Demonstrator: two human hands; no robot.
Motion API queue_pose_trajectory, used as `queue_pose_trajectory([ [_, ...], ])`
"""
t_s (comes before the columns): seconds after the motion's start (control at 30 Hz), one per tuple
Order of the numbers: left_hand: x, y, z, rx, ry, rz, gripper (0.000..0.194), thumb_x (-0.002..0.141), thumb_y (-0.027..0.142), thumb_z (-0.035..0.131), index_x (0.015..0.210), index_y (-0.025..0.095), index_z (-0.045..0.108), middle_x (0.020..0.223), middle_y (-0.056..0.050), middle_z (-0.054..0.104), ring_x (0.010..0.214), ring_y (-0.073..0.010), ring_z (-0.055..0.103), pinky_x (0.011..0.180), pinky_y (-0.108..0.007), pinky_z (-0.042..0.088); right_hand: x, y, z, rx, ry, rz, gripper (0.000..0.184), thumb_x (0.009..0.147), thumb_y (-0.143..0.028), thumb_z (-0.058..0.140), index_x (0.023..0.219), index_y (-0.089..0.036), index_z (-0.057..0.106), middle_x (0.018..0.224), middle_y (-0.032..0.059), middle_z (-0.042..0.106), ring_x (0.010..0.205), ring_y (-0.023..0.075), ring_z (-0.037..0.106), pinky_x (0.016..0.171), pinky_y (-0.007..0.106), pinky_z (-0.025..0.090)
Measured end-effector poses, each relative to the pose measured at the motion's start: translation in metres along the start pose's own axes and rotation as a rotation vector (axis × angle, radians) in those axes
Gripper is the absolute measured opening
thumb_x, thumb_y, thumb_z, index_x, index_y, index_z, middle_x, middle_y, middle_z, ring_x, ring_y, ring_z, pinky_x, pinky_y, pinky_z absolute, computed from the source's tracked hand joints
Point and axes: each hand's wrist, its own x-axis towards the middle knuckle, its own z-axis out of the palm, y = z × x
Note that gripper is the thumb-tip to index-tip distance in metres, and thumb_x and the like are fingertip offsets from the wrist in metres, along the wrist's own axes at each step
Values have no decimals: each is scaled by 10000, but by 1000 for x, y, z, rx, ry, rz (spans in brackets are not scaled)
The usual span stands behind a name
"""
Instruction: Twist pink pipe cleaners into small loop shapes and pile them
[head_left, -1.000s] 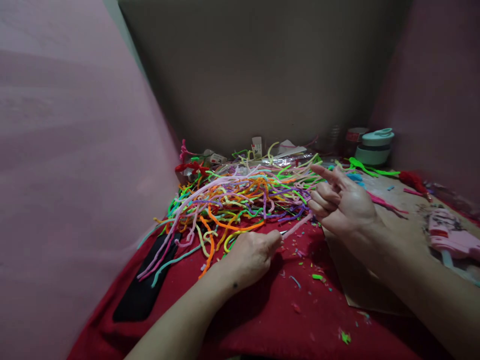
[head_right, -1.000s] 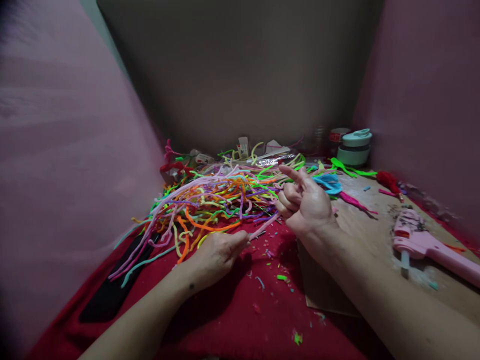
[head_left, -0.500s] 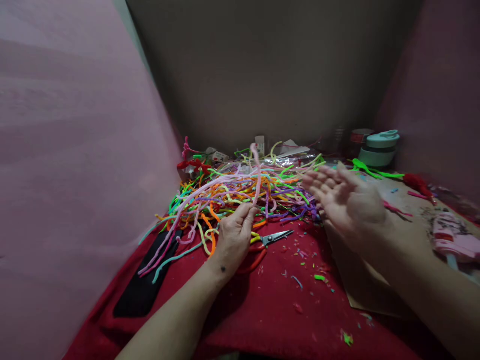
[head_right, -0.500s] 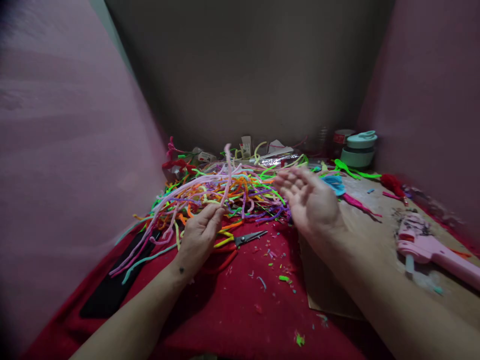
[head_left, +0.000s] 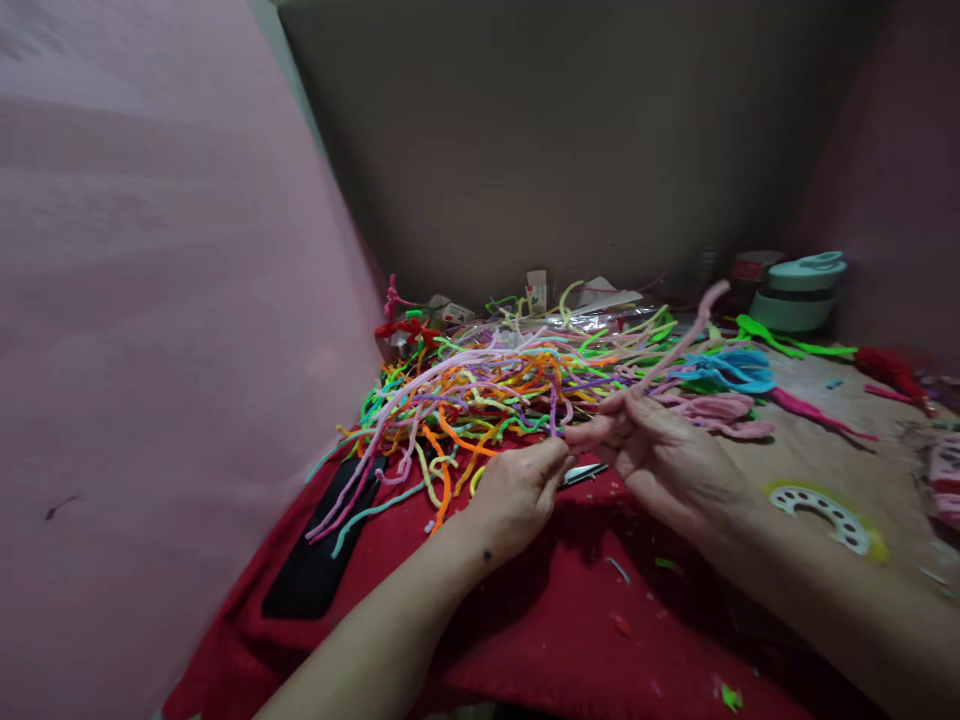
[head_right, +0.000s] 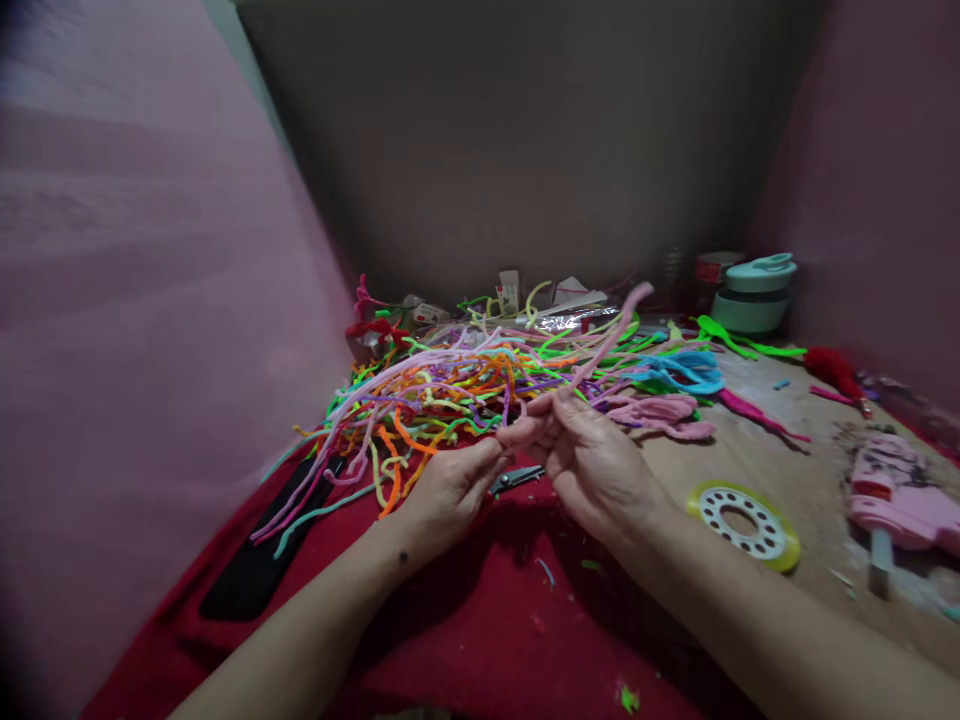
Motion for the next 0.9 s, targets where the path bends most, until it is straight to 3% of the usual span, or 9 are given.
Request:
queue_pose_trajectory([
  [0.1, -2, 2, -1, 141, -58, -31, 234, 893, 264, 348, 793, 204, 551, 673, 1, 605, 570, -112, 512, 550, -204, 350, 3, -7, -2, 13, 24, 18, 179, 807, -320, 566, 697, -179, 569, 449, -62, 373, 413, 75, 357, 493, 240, 384],
  [0.23, -4, 4, -3, 220, -87, -18, 213, 879, 246, 352, 768, 209, 530, 616, 8, 567, 531, -115, 469, 514, -214, 299, 7, -13, -6, -23, 16, -43, 180, 827, -280, 537, 684, -170, 543, 434, -84, 220, 379, 62, 187, 400, 204, 269],
  [0.47, -3, 5, 0, 100, -45, 55, 265, 891, 282, 348, 712, 191, 520, 561, 33, 492, 489, -87, 372, 500, -202, 271, 6, -20, -6, -5, 19, -44, 187, 842, -238, 489, 683, -166, 556, 434, -83, 178, 387, 64, 117, 380, 192, 221],
  [0.6, -2, -7, -21, 34, -18, 42, 289, 878, 336, 390, 703, 180, 560, 573, 26, 519, 509, -80, 415, 521, -191, 314, 9, -19, -11, 55, 28, -13, 189, 846, -207, 472, 695, -154, 573, 427, -82, 183, 397, 64, 97, 380, 184, 208],
  [0.7, -7, -31, -56, 68, 157, -182, 331, 863, 370, 407, 668, 173, 587, 582, 5, 559, 544, -96, 482, 545, -202, 353, 12, -18, -15, 91, 66, -9, 205, 855, -204, 460, 696, -146, 576, 424, -84, 181, 395, 63, 95, 375, 178, 197],
  [0.77, -12, -51, -77, 260, 257, -398, 313, 837, 402, 431, 711, 184, 618, 634, -24, 611, 585, -132, 529, 565, -234, 370, 13, -17, -17, 110, 63, 20, 222, 863, -208, 446, 703, -138, 582, 425, -84, 184, 391, 60, 103, 373, 176, 195],
  [0.83, -17, -72, -88, 477, 245, -615, 304, 807, 431, 450, 768, 188, 629, 736, -75, 651, 643, -187, 571, 568, -269, 373, 13, -14, -18, 124, 39, 61, 236, 871, -214, 433, 715, -131, 589, 427, -83, 193, 386, 59, 114, 372, 176, 197],
  [0.9, -19, -89, -89, 608, 157, -717, 308, 771, 429, 482, 863, 169, 619, 839, -131, 661, 707, -244, 597, 570, -295, 380, 13, -12, -18, 132, 15, 91, 252, 878, -223, 420, 724, -128, 595, 423, -81, 204, 383, 58, 127, 372, 177, 201],
])
